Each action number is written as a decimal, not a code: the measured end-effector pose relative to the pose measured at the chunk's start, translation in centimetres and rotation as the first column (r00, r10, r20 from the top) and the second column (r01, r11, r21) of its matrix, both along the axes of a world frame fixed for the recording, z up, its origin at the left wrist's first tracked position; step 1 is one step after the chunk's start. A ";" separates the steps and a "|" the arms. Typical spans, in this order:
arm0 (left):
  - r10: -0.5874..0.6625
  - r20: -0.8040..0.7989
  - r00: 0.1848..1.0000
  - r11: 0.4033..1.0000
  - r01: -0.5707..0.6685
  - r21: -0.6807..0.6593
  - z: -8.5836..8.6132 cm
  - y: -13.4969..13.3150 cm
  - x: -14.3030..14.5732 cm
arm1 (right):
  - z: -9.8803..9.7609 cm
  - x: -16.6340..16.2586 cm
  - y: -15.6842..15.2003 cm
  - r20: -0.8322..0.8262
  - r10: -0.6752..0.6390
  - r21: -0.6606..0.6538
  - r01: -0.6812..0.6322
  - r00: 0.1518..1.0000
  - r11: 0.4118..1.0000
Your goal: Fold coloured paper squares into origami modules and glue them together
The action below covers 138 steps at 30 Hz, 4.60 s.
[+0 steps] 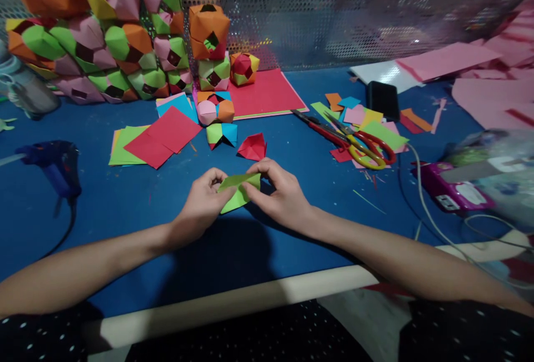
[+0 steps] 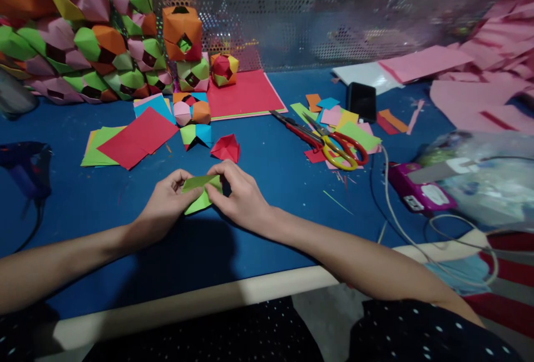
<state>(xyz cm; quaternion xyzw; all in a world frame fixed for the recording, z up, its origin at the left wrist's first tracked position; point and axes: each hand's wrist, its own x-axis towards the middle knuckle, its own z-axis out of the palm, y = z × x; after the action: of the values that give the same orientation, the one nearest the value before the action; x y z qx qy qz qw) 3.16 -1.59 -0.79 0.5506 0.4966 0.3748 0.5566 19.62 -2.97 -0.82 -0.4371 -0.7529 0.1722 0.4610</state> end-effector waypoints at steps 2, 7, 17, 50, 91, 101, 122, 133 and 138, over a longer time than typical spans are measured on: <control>0.010 0.010 1.000 1.000 -0.010 0.007 -0.1 0.0 -0.1 | -0.1 -0.1 -0.1 -0.013 0.006 -0.016 -0.006 1.000 1.000; -0.006 0.029 1.000 1.000 0.006 -0.014 -0.1 -0.1 0.0 | -0.7 -0.3 0.1 -0.024 0.001 0.044 0.000 1.000 0.999; -0.026 0.084 0.996 0.999 0.028 -0.025 -0.2 -0.2 -0.1 | -0.5 -0.2 0.0 0.076 0.144 0.158 -0.155 0.987 0.975; -0.047 0.030 0.998 0.999 0.047 -0.004 -0.5 -0.1 -0.1 | 0.4 0.6 0.2 -0.213 0.160 -0.119 -0.188 0.964 0.975; -0.045 0.086 0.995 0.998 0.048 -0.036 -0.2 -0.4 0.4 | 0.0 -0.3 0.7 -0.262 0.088 -0.508 -0.215 0.961 0.834; -0.072 0.121 0.990 0.994 0.082 -0.076 0.6 -0.6 0.6 | 0.0 -0.5 0.8 -0.262 0.019 -0.486 -0.149 0.965 0.861; -0.025 0.024 0.999 1.000 0.026 -0.011 0.0 0.1 0.2 | 0.6 0.5 1.2 -0.265 0.123 -0.555 -0.256 0.956 0.791; -0.052 0.065 0.997 0.998 0.054 -0.042 0.2 -0.1 0.2 | 0.0 0.3 1.2 -0.256 0.055 -0.560 -0.194 0.965 0.805; -0.031 0.057 0.998 0.997 0.035 -0.065 0.6 -0.2 0.2 | 0.0 0.3 1.0 -0.220 0.044 -0.504 -0.152 0.975 0.850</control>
<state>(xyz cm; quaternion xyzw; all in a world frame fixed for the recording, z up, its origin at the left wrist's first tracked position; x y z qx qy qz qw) 3.40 -1.77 -0.15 0.5293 0.4839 0.3642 0.5942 19.89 -1.92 -0.81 -0.4861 -0.6500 0.4348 0.3901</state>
